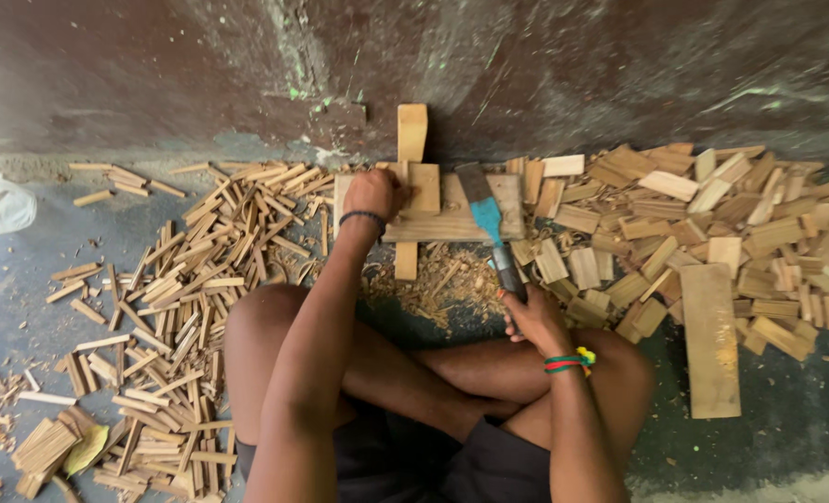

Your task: The person sits on the floor and uses a hammer and chisel to carve a small piece of wood clamped to a wooden block. They repeatedly strike the chisel to shape the wood, occasionally pausing to pick up and reposition the wood pieces.

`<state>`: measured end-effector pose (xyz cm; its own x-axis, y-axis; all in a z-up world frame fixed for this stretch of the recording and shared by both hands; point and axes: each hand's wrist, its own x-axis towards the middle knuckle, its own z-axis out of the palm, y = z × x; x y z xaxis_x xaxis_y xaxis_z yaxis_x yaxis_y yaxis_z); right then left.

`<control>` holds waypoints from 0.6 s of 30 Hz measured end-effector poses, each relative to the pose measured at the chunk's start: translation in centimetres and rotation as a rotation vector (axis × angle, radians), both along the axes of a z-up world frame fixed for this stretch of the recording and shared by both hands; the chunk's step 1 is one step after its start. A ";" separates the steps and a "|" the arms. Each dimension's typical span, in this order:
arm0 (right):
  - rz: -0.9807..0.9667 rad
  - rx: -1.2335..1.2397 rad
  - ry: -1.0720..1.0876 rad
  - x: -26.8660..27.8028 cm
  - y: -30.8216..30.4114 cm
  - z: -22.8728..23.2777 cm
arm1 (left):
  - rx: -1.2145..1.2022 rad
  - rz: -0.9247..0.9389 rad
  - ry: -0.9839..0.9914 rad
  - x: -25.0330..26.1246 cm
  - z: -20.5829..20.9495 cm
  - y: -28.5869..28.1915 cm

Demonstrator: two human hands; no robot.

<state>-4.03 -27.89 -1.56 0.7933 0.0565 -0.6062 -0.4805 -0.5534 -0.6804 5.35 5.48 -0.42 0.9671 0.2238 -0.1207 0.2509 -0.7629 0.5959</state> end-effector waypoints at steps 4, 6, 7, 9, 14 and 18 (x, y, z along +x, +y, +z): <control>0.015 -0.023 0.029 -0.1 0.9 0.3 | -0.041 0.017 0.072 0.8 -0.2 0.9; 0.000 -0.049 0.025 -0.2 1.1 0.7 | -0.035 -0.017 0.122 1.5 0.0 0.8; -0.006 -0.065 0.021 -0.3 1.1 0.9 | -0.007 -0.017 0.153 1.9 0.2 0.6; -0.006 -0.068 0.041 -0.4 1.1 1.3 | 0.053 -0.012 0.214 2.2 0.4 0.3; -0.007 -0.015 0.039 -0.4 1.7 1.2 | 0.038 -0.013 0.109 1.9 0.8 0.7; -0.066 0.120 0.085 -0.8 0.5 0.2 | 0.124 0.075 -0.020 1.2 0.4 0.2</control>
